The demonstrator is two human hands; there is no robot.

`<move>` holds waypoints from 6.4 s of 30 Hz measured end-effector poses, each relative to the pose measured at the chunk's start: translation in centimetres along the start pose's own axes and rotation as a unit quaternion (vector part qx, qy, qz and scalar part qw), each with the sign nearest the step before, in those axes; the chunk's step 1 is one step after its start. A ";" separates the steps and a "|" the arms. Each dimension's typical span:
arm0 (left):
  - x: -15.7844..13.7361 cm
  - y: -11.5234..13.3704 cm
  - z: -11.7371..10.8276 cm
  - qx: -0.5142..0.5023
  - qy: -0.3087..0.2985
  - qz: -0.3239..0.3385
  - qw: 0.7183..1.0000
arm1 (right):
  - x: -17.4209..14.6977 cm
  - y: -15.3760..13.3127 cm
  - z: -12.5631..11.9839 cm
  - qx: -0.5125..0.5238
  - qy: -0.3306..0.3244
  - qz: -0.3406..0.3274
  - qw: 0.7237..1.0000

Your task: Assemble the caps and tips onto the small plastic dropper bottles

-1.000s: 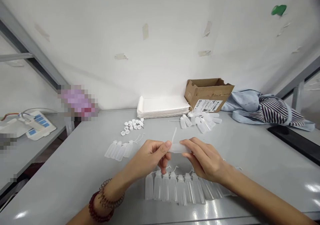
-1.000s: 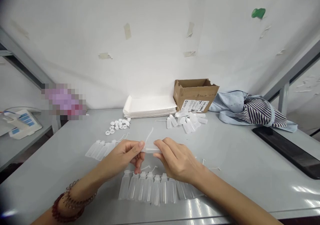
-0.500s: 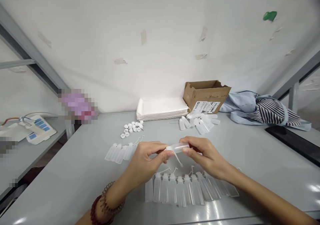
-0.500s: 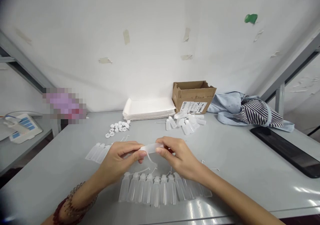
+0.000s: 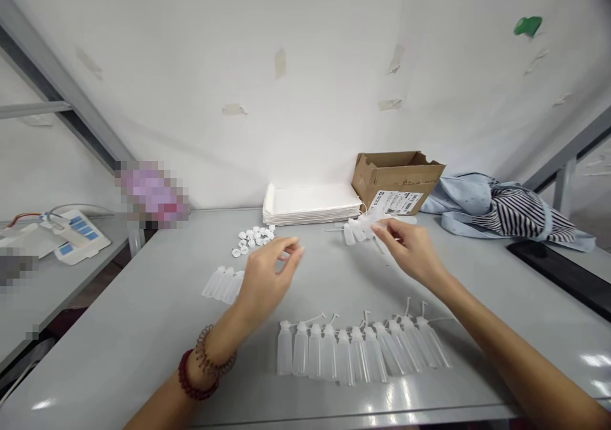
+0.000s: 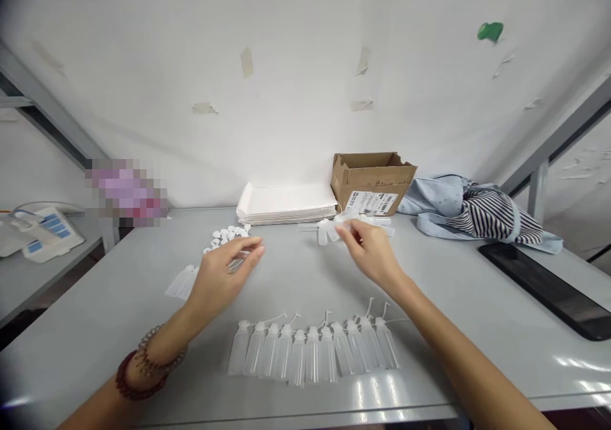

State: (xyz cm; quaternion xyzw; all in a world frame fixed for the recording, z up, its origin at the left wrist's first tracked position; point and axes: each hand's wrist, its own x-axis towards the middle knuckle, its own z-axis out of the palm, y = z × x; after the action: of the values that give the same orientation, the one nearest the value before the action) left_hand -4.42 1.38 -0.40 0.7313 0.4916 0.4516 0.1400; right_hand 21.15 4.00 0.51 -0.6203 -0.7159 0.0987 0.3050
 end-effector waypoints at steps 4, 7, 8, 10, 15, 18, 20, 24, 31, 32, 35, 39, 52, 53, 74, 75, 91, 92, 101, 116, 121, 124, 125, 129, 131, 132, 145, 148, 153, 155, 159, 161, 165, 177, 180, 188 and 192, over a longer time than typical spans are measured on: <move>1.4 -1.9 -1.4 0.124 -0.004 -0.104 0.987 | 2.6 2.8 0.4 -0.118 0.042 0.014 0.992; 2.4 -3.5 -2.7 0.169 -0.011 -0.140 0.975 | 3.4 3.7 1.0 -0.180 0.032 0.013 0.983; 2.6 -4.0 -3.1 0.182 -0.013 -0.147 0.972 | 3.5 3.9 1.1 -0.194 0.027 0.010 0.981; 3.0 -5.2 -3.9 0.211 -0.025 -0.157 0.965 | 3.4 4.0 1.1 -0.216 0.019 0.002 0.976; 3.1 -7.3 -4.5 0.260 -0.064 -0.137 0.954 | 2.8 3.8 0.7 -0.245 0.025 -0.005 0.969; 3.0 -7.8 -4.2 0.271 -0.083 -0.117 0.952 | 2.5 3.4 0.7 -0.248 0.030 -0.012 0.968; 3.0 -8.0 -4.0 0.275 -0.094 -0.105 0.951 | 2.3 3.1 0.8 -0.246 0.033 -0.018 0.969; 3.1 -8.3 -4.6 0.285 -0.099 -0.108 0.947 | 2.0 2.8 0.8 -0.237 0.037 -0.029 0.970; 3.4 -8.7 -6.5 0.287 -0.100 -0.143 0.942 | 1.7 2.9 0.8 -0.209 0.058 -0.048 0.975; 3.4 -8.7 -6.5 0.286 -0.103 -0.146 0.942 | 1.6 2.9 0.8 -0.205 0.060 -0.053 0.976; 3.3 -8.7 -5.9 0.283 -0.112 -0.141 0.942 | 1.4 2.8 1.0 -0.192 0.065 -0.068 0.977; 3.3 -8.5 -4.9 0.282 -0.122 -0.124 0.943 | 1.1 2.8 1.3 -0.178 0.068 -0.085 0.978; 3.0 -8.4 -4.2 0.250 -0.114 -0.104 0.956 | 0.5 2.5 1.8 -0.135 0.059 -0.111 0.983; 3.0 -8.3 -4.2 0.247 -0.108 -0.103 0.958 | 0.4 2.4 1.7 -0.129 0.055 -0.111 0.984; 3.6 -5.4 -7.1 0.143 0.166 -0.118 0.969 | 1.5 -15.1 12.2 -0.081 -0.290 -0.270 0.914; 3.6 -5.4 -7.1 0.141 0.167 -0.116 0.969 | 1.4 -15.0 12.4 -0.082 -0.291 -0.269 0.915; 3.6 -5.1 -6.4 0.015 0.149 -0.169 0.974 | 1.9 -13.4 9.1 0.007 -0.207 -0.262 0.943; 3.6 -5.0 -6.2 -0.013 0.137 -0.178 0.974 | 1.9 -12.9 8.4 0.017 -0.201 -0.262 0.944; 2.0 -1.3 -2.3 -0.310 -0.034 -0.255 0.915 | -0.7 -8.0 3.6 0.072 -0.136 -0.347 0.925; 0.6 0.9 -0.9 -0.427 -0.126 -0.340 0.828 | -3.4 -5.5 2.2 0.177 -0.154 -0.349 0.907; 0.6 0.9 -1.0 -0.348 -0.146 -0.312 0.872 | -3.7 -5.2 2.2 0.157 -0.136 -0.370 0.906; 0.5 1.0 -1.0 -0.317 -0.170 -0.295 0.885 | -3.8 -5.1 2.3 0.126 -0.129 -0.388 0.904; 0.5 1.1 -1.0 -0.306 -0.178 -0.289 0.890 | -3.9 -5.1 2.4 0.113 -0.126 -0.396 0.902; 0.5 1.5 -1.2 -0.264 -0.195 -0.274 0.904 | -3.8 -5.3 2.4 0.077 -0.106 -0.430 0.893; 0.5 1.5 -1.2 -0.262 -0.194 -0.272 0.905 | -3.8 -5.3 2.4 0.068 -0.101 -0.439 0.890; 0.5 1.5 -1.1 -0.268 -0.191 -0.275 0.903 | -3.8 -5.3 2.4 0.064 -0.100 -0.440 0.890; 0.4 0.2 -0.5 -0.448 -0.135 -0.343 0.814 | -3.9 -4.9 3.0 -0.067 0.007 -0.469 0.881; 0.3 0.0 -0.5 -0.453 -0.145 -0.343 0.810 | -4.0 -4.9 2.9 -0.082 0.002 -0.481 0.873; 0.3 -0.1 -0.8 -0.453 -0.142 -0.337 0.813 | -4.4 -4.9 2.7 -0.092 -0.008 -0.474 0.876; 0.4 0.0 -1.0 -0.443 -0.140 -0.332 0.821 | -4.5 -4.8 2.8 -0.100 -0.016 -0.456 0.884; 0.4 0.3 -1.0 -0.410 -0.130 -0.313 0.847 | -4.4 -4.6 3.2 -0.122 0.013 -0.437 0.891; 0.3 0.5 -0.8 -0.402 -0.123 -0.305 0.855 | -4.3 -4.5 3.4 -0.109 0.020 -0.417 0.902; 0.0 0.7 -0.2 -0.413 -0.097 -0.298 0.855 | -4.2 -5.0 3.0 0.070 -0.080 -0.279 0.954; 0.0 0.9 -0.9 -0.463 -0.146 -0.282 0.828 | -3.6 -6.0 1.7 0.583 -0.410 0.071 0.698; 0.2 0.8 -1.1 -0.484 -0.181 -0.287 0.806 | -3.7 -5.9 1.9 0.612 -0.420 0.078 0.665; 0.5 1.3 -1.3 -0.504 -0.188 -0.303 0.787 | -4.0 -6.0 2.3 0.600 -0.375 0.052 0.704; 0.3 1.4 -1.1 -0.502 -0.194 -0.303 0.787 | -4.0 -5.8 2.7 0.610 -0.367 0.038 0.701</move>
State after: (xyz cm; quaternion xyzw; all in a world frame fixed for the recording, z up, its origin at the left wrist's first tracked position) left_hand -4.46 0.69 1.29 0.4442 0.3544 0.4173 0.7092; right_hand 15.02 -0.41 0.12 -0.2403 -0.5300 0.7451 0.3258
